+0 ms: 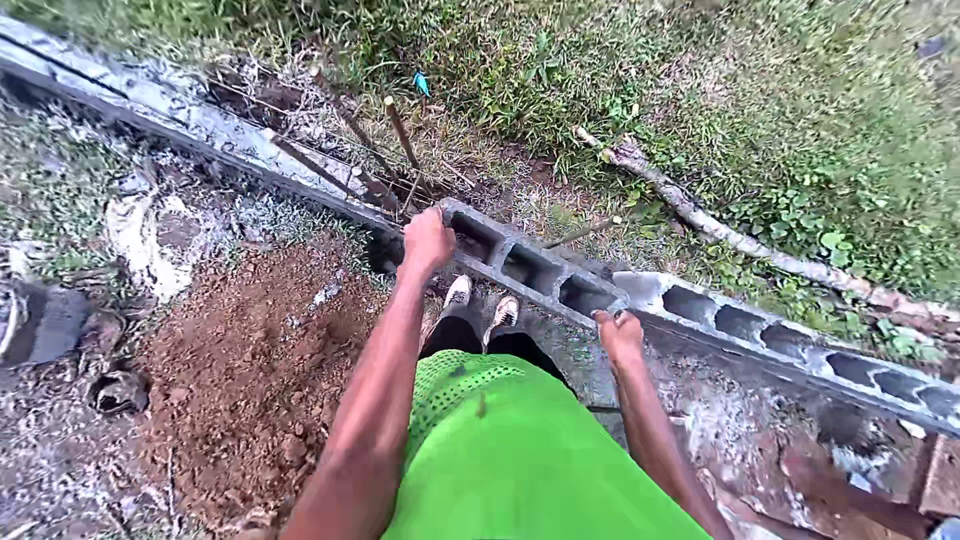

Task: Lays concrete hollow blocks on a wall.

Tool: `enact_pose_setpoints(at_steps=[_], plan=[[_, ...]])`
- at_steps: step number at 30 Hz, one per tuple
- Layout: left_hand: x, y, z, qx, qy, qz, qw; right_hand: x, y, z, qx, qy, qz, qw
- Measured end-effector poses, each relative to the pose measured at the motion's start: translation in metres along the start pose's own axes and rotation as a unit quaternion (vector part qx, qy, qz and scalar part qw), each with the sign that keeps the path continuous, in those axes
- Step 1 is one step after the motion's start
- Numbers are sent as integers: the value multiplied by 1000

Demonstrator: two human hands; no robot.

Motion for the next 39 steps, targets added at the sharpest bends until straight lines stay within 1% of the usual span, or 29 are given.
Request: enact_pose_setpoints(at_steps=[4, 12, 22, 26, 39], plan=[[-15, -20, -4, 3, 14, -39, 999, 5, -20, 6, 16, -49, 1, 999], [-30, -37, -19, -10, -7, -64, 998, 17, -36, 7, 32, -70, -11, 997], [-31, -45, -36, 0, -4, -38, 999, 23, -51, -3, 37, -69, -34, 996], [-32, -43, -41, -13, -10, -65, 998, 29, -51, -8, 19, -59, -39, 997], [-31, -46, -49, -45, -6, -51, 998, 33, -58, -17, 13, -52, -22, 998]])
Point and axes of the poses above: each hand's wrist, its own z-axis away from the middle knuckle, its own x-axis out of the palm, y = z × x, the point moved 1 cm from there along -z, towards the middle knuckle, and after that the axes turned 5 degrees about z, right-handed, at the moved point
